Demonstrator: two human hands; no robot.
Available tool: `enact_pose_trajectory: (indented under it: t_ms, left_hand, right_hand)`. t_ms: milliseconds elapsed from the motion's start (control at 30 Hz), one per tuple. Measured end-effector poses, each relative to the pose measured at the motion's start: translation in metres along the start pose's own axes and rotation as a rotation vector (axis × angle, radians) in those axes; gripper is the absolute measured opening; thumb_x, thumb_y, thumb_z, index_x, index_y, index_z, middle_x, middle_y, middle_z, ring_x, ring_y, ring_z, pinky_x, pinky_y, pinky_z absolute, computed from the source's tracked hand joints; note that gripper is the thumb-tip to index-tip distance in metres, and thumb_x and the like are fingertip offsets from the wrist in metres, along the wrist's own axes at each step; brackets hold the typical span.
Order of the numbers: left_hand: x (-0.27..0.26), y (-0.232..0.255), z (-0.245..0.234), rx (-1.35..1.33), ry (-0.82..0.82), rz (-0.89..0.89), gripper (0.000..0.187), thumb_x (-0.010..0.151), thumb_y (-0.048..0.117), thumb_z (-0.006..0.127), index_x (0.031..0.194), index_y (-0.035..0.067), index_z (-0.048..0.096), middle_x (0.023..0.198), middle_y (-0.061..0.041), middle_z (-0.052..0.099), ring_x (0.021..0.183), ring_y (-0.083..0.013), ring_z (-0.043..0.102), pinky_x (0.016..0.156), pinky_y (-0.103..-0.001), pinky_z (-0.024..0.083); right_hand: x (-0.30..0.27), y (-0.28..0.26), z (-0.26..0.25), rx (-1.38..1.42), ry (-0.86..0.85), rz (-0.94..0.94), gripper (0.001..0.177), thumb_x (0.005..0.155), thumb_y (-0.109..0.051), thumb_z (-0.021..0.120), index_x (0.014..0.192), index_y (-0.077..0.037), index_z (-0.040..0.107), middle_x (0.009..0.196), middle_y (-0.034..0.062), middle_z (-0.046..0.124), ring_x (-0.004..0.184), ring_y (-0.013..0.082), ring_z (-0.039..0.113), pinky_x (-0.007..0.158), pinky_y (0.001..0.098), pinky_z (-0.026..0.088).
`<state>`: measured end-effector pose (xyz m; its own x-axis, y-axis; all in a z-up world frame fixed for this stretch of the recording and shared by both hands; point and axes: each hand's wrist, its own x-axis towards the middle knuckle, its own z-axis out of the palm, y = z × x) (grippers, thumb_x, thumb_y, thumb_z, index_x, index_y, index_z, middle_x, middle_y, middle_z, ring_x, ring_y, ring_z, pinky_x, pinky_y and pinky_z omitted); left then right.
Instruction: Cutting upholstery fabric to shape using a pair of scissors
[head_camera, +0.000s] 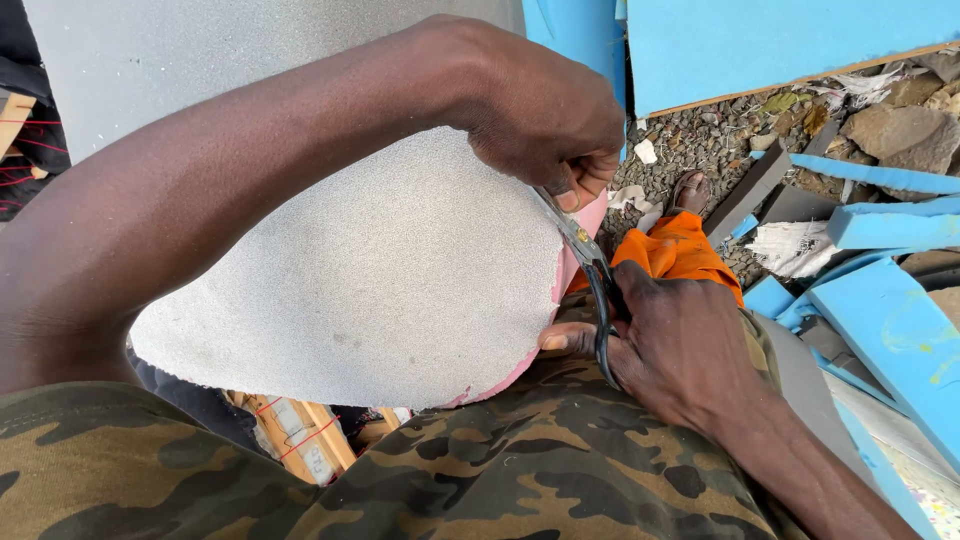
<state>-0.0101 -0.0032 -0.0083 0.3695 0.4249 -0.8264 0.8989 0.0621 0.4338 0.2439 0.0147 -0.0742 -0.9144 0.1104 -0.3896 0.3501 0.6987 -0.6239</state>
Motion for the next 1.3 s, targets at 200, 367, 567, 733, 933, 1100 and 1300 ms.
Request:
enact_pose_trajectory:
  t_ms: [200, 367, 567, 733, 933, 1100, 1300]
  left_hand:
    - [0.000, -0.004, -0.001, -0.015, 0.021, -0.014, 0.022, 0.078, 0.002, 0.047, 0.074, 0.015, 0.064, 0.060, -0.004, 0.052, 0.059, -0.0203, 0.043, 0.054, -0.040, 0.037]
    - [-0.007, -0.002, -0.004, -0.126, 0.019, -0.037, 0.017, 0.093, 0.015, 0.062, 0.088, 0.023, 0.076, 0.070, 0.004, 0.063, 0.065, -0.0151, 0.049, 0.061, -0.037, 0.041]
    - [-0.007, -0.004, -0.006, -0.162, 0.046, -0.041, 0.023, 0.090, 0.009, 0.054, 0.089, 0.021, 0.074, 0.068, 0.001, 0.061, 0.061, -0.0171, 0.050, 0.057, -0.038, 0.040]
    - [-0.006, -0.009, -0.008, -0.151, 0.047, -0.063, 0.030, 0.085, 0.005, 0.051, 0.091, 0.022, 0.074, 0.072, 0.001, 0.066, 0.062, -0.0187, 0.054, 0.058, -0.039, 0.041]
    - [-0.004, -0.014, -0.010, -0.229, 0.061, -0.021, 0.014, 0.097, 0.017, 0.063, 0.086, 0.021, 0.072, 0.068, 0.002, 0.061, 0.062, -0.0158, 0.048, 0.059, -0.037, 0.038]
    - [-0.002, -0.016, -0.013, -0.206, 0.076, 0.024, 0.019, 0.087, 0.008, 0.054, 0.081, 0.018, 0.069, 0.060, 0.001, 0.053, 0.057, -0.0164, 0.044, 0.054, -0.038, 0.036]
    - [0.000, -0.020, -0.017, -0.202, 0.091, 0.021, 0.024, 0.085, 0.005, 0.052, 0.085, 0.019, 0.072, 0.066, 0.002, 0.064, 0.059, -0.0153, 0.050, 0.057, -0.037, 0.039]
  right_hand:
    - [-0.001, 0.015, 0.005, -0.062, 0.026, -0.080, 0.066, 0.090, -0.075, 0.053, 0.076, -0.011, 0.050, 0.057, 0.0121, 0.057, 0.052, 0.0383, 0.049, 0.054, 0.0490, 0.035]
    - [0.016, -0.002, -0.026, -0.114, -0.139, 0.002, 0.088, 0.073, -0.096, 0.055, 0.093, -0.010, 0.055, 0.075, 0.0170, 0.067, 0.077, 0.0455, 0.062, 0.067, 0.0546, 0.048]
    - [0.018, 0.018, -0.014, -0.066, -0.090, -0.091, 0.075, 0.075, -0.087, 0.059, 0.073, -0.013, 0.052, 0.059, 0.0086, 0.059, 0.057, 0.0360, 0.054, 0.057, 0.0490, 0.039]
    - [0.019, 0.022, -0.014, -0.086, -0.069, -0.049, 0.059, 0.084, -0.070, 0.065, 0.074, -0.012, 0.058, 0.063, 0.0110, 0.063, 0.061, 0.0385, 0.060, 0.056, 0.0502, 0.042]
    - [0.036, 0.000, -0.042, -0.076, -0.247, -0.039, 0.087, 0.071, -0.096, 0.058, 0.088, -0.011, 0.051, 0.073, 0.0139, 0.067, 0.068, 0.0460, 0.060, 0.062, 0.0540, 0.041]
    - [0.031, 0.015, -0.032, -0.045, -0.064, -0.178, 0.080, 0.075, -0.091, 0.059, 0.066, -0.013, 0.044, 0.051, 0.0070, 0.053, 0.047, 0.0324, 0.047, 0.053, 0.0469, 0.033]
    - [0.038, 0.008, -0.041, -0.150, -0.182, -0.114, 0.085, 0.075, -0.095, 0.057, 0.087, -0.011, 0.052, 0.063, 0.0132, 0.065, 0.058, 0.0440, 0.059, 0.055, 0.0522, 0.038]
